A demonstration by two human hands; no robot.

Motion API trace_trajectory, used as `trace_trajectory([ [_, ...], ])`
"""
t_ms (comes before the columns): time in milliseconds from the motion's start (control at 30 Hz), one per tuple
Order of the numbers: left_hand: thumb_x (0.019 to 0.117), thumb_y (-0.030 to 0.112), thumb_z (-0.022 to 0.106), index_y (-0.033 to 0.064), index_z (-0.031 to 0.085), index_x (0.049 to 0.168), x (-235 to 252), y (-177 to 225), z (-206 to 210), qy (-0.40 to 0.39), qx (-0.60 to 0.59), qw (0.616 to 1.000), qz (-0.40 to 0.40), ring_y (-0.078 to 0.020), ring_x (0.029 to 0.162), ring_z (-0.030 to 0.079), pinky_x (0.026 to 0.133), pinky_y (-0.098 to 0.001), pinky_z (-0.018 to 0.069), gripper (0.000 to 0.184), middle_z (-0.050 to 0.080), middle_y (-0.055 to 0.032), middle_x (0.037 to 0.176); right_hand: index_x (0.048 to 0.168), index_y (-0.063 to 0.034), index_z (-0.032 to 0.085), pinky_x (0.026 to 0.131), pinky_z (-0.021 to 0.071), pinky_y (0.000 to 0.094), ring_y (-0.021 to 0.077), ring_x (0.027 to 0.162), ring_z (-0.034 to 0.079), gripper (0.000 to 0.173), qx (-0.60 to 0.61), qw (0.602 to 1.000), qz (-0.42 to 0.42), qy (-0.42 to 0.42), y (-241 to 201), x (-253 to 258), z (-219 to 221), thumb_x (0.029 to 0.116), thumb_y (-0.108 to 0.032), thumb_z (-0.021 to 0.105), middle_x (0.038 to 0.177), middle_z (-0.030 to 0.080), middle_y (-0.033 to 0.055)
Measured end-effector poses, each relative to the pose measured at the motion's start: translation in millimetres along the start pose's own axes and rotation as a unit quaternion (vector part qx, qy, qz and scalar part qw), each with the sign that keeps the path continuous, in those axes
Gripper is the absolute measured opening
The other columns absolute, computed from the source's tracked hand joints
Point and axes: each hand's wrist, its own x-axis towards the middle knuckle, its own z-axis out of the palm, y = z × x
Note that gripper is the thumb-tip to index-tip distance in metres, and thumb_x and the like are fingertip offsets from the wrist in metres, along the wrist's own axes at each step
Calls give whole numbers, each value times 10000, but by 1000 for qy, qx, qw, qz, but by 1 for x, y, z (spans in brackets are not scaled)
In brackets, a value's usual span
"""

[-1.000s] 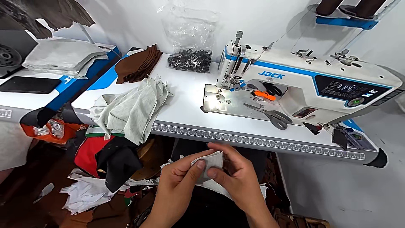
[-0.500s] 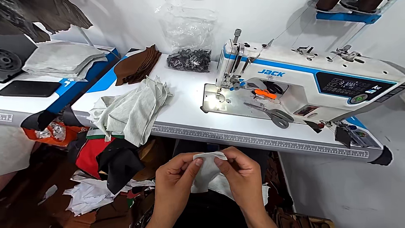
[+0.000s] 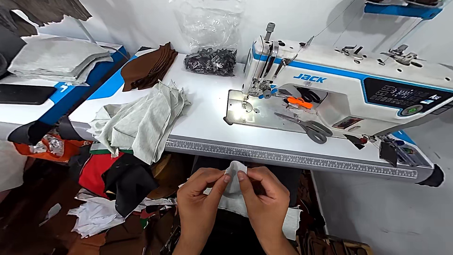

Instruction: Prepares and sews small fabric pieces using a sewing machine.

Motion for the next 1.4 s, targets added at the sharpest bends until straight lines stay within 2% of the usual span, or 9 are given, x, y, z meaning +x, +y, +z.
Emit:
trace_trajectory([
  [567, 900, 161, 775, 97, 803, 917, 0, 1, 4, -5, 61, 996, 65, -94, 815, 699, 700, -203, 605, 72, 736, -9, 925, 945, 11, 788, 717, 626, 210, 90, 833, 731, 131, -85, 993, -75, -29, -11, -5, 2, 875, -43, 691, 923, 766, 77],
  [767, 864, 264, 827, 123, 791, 999, -1, -2, -1, -39, 163, 979, 119, -82, 930, 687, 773, -209, 601, 198, 716, 2, 1009, 1149, 85, 717, 724, 649, 241, 83, 853, 740, 287, 11, 981, 50, -188, -32, 7, -21, 956, -30, 538, 1037, 756, 100],
  [867, 862, 278, 823, 117, 782, 988, -2, -3, 1, -35, 182, 974, 130, -80, 945, 683, 783, -204, 596, 208, 712, -2, 1007, 1214, 32, 714, 696, 636, 226, 51, 815, 724, 326, -36, 964, 75, -254, -43, 19, -31, 1018, -104, 493, 1039, 758, 52],
  [933, 871, 267, 817, 119, 783, 961, -1, -4, 2, -30, 162, 979, 123, -74, 922, 691, 766, -200, 604, 177, 718, 4, 997, 1240, -5, 716, 680, 622, 219, 33, 792, 708, 347, -71, 953, 75, -285, -49, 25, -35, 1037, -141, 469, 1020, 758, 21],
  [1033, 875, 187, 793, 120, 796, 918, 2, -5, 2, -34, 73, 994, 79, -84, 879, 709, 754, -211, 619, 80, 737, 9, 966, 1306, -29, 685, 656, 617, 214, 39, 853, 732, 364, -61, 936, 84, -335, -58, 35, -41, 1056, -145, 447, 1134, 762, 20],
  [1100, 885, 160, 781, 109, 803, 913, 5, -3, 2, -43, 4, 998, 37, -99, 844, 708, 731, -217, 619, 62, 736, -9, 939, 1310, -54, 692, 579, 564, 192, 20, 757, 697, 364, -59, 929, 85, -354, -61, 42, -47, 1060, -154, 447, 1049, 772, -4],
  [1200, 900, 164, 776, 89, 790, 914, 9, 3, 0, -62, -84, 994, -29, -129, 822, 706, 725, -245, 617, 78, 731, -47, 921, 1228, -120, 738, 557, 551, 192, 10, 699, 668, 294, -67, 930, 65, -355, -61, 52, -58, 1042, -183, 521, 936, 762, -44],
  [1267, 909, 151, 764, 73, 777, 918, 13, 7, -3, -84, -131, 986, -68, -136, 819, 700, 737, -264, 613, 79, 725, -66, 917, 1125, -190, 757, 587, 580, 204, 9, 758, 687, 194, -112, 941, 26, -318, -58, 62, -64, 997, -279, 642, 952, 748, -87],
  [1400, 917, 168, 759, 81, 771, 934, 20, 13, -8, -119, -150, 978, -87, -127, 817, 686, 748, -259, 599, 90, 715, -65, 910, 1262, -267, 700, 681, 581, 213, 37, 926, 663, 476, -120, 932, -15, -342, -50, 88, -57, 854, -490, 800, 1105, 685, -112],
])
